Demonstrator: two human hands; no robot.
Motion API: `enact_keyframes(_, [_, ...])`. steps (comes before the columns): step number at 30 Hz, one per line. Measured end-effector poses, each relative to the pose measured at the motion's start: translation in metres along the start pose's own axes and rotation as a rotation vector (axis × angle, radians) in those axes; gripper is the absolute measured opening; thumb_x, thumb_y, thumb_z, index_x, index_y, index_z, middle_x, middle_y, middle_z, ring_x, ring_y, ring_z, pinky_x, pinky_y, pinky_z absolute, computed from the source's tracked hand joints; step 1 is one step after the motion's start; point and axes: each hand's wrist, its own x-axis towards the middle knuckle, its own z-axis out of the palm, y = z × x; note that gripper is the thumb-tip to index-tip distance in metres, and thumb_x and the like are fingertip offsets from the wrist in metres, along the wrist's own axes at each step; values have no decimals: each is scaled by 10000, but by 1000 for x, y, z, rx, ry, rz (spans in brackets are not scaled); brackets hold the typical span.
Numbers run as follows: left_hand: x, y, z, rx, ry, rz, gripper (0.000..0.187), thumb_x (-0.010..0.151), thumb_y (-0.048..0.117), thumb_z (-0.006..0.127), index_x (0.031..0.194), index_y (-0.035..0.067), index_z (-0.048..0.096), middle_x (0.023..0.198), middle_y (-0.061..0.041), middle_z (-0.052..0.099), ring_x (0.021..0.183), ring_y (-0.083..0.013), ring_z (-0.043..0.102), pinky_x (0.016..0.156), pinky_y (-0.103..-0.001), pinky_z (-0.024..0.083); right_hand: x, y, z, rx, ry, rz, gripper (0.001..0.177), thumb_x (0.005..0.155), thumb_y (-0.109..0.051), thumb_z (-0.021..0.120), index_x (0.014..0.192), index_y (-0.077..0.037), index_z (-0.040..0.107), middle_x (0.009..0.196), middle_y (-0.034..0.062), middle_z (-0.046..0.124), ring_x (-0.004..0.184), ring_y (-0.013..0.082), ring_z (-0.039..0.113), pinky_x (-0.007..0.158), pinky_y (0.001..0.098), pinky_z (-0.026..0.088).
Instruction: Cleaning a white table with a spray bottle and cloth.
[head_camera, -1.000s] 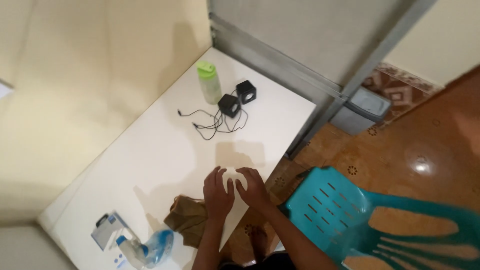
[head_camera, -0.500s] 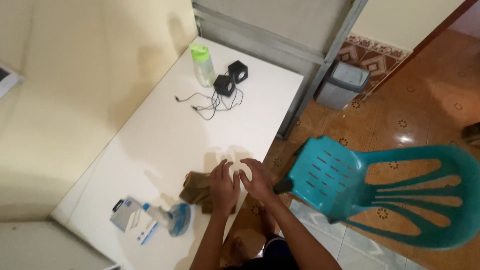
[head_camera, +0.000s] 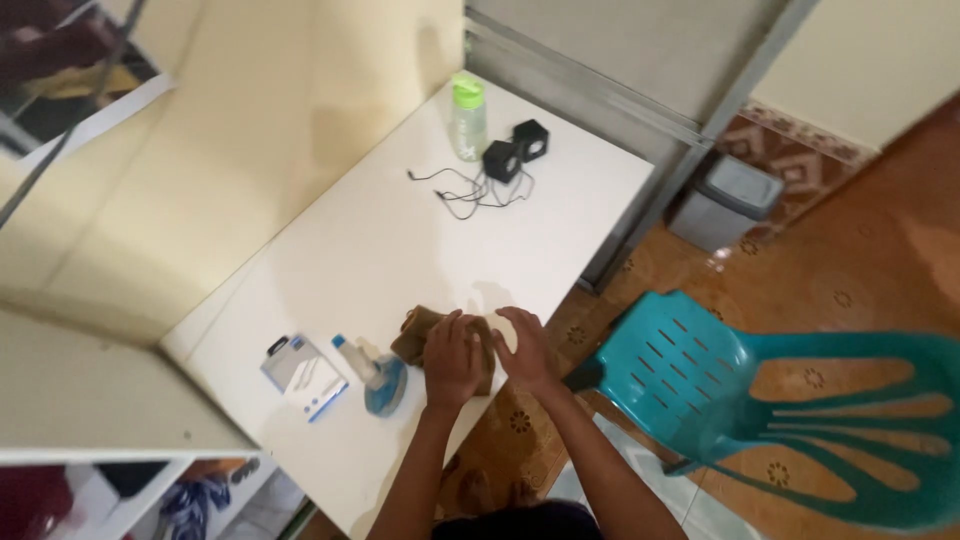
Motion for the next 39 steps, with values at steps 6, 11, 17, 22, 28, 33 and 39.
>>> enact_keyframes(6, [-23, 13, -28, -96, 88, 93, 336, 937, 146, 638, 1252, 29, 629, 1263, -205, 634, 1173, -420, 564, 1013, -508, 441, -9, -18, -15, -1, -23, 4, 356, 946, -214, 681, 1278, -92, 644, 1292, 153, 655, 1220, 364, 581, 1005, 462, 483])
enact_keyframes(11, [-57, 10, -43, -59, 26, -24, 252, 924, 139, 663, 1167, 70, 673, 1195, -155, 671, 1147, -381, 600, 992, -473, 472, -32, -9, 11, 116, -36, -72, 396, 956, -203, 689, 1314, -54, 607, 1304, 190, 625, 1236, 394, 567, 1025, 472, 475])
enact_keyframes(17, [-96, -3, -74, 3, 87, -176, 195, 937, 163, 686, 1109, 73, 676, 1141, -131, 683, 1109, -356, 618, 974, -456, 493, -51, -33, 43, 121, -95, -120, 391, 948, -193, 702, 1306, -62, 613, 1271, 188, 632, 1214, 391, 585, 1007, 461, 500])
enact_keyframes(22, [-105, -28, -99, 131, 154, -298, 261, 910, 201, 717, 1114, 48, 662, 1122, -143, 678, 1099, -364, 606, 943, -474, 483, -51, -61, 63, 212, -155, -125, 406, 934, -193, 724, 1295, -61, 595, 1293, 180, 630, 1214, 357, 609, 984, 446, 520])
enact_keyframes(28, [-96, -69, -120, 39, 233, -344, 499, 870, 298, 785, 1259, 50, 596, 1225, -164, 639, 1156, -372, 596, 983, -465, 486, -32, -103, 95, 206, -246, -122, 578, 857, -218, 784, 1377, -84, 570, 1283, 159, 652, 1203, 344, 611, 1021, 448, 501])
enact_keyframes(33, [-82, -106, -127, -28, 143, -230, 853, 811, 362, 851, 1451, -28, 444, 1428, -280, 515, 1306, -460, 502, 1077, -512, 415, -25, -139, 125, 240, -197, -114, 753, 737, -196, 862, 1370, 17, 516, 1272, 283, 563, 1201, 422, 556, 913, 476, 489])
enact_keyframes(39, [-69, -127, -125, -202, -11, -222, 944, 764, 336, 921, 1445, -50, 393, 1396, -295, 487, 1284, -457, 495, 1054, -516, 431, -40, -139, 159, 277, -249, 79, 306, 856, -159, 748, 1105, 3, 671, 992, 192, 724, 952, 330, 722, 832, 443, 551])
